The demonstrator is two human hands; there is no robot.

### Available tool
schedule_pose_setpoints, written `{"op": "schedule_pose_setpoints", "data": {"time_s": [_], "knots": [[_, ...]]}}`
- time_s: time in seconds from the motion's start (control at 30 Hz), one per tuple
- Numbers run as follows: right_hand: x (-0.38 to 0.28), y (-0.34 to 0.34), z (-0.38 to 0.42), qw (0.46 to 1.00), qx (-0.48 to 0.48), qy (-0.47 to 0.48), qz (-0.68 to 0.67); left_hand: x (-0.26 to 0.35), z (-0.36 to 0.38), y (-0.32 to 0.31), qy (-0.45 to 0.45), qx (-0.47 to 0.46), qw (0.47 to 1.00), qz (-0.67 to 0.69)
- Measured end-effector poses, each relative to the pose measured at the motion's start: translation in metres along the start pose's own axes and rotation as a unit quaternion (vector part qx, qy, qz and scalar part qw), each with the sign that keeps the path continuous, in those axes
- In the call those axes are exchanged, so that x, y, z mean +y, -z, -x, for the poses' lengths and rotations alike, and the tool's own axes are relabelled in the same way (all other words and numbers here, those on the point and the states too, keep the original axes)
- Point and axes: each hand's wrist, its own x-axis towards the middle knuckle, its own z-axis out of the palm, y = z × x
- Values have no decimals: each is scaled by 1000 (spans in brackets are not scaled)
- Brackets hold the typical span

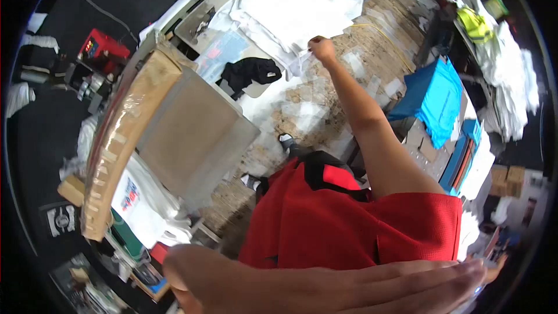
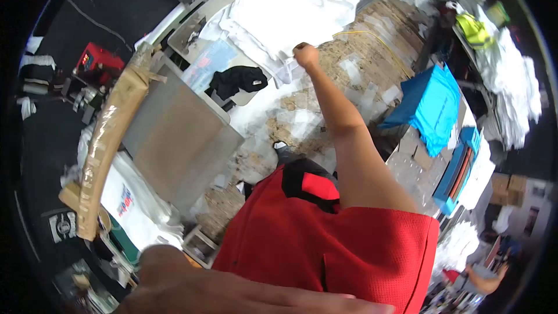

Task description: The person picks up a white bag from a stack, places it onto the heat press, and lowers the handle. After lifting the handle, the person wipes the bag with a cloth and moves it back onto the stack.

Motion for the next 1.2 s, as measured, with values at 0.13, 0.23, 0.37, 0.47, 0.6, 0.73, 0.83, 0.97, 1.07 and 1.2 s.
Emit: {"op": "schedule_pose_setpoints", "data": {"time_s": [0.13,0.23,0.37,0.47,0.6,0.73,0.83,0.97,1.07,1.2], "knots": [[25,2,-46,978,112,80,156,-46,-55,17,159,-130,976,-71],[32,-4,-61,980,22,-4,197,-67,-84,23,217,-193,941,-172],[51,-15,-76,973,-9,12,231,-79,-103,33,262,-210,899,-281],[96,-36,-111,957,19,46,285,-85,-100,39,288,-133,922,-224],[60,-16,-91,957,-2,37,287,-96,-101,48,349,-69,929,-98],[13,11,-77,999,25,-18,20,-59,-104,76,448,-9,894,-24],[-20,47,-78,933,51,-44,-354,-65,-81,107,392,-88,896,-189],[-97,125,18,810,-62,51,-581,-80,-25,214,519,-99,815,-240],[-88,153,91,752,-141,144,-628,-106,9,289,475,92,854,-190],[-46,128,205,771,-290,49,-565,-117,20,322,348,291,891,-12]]}}
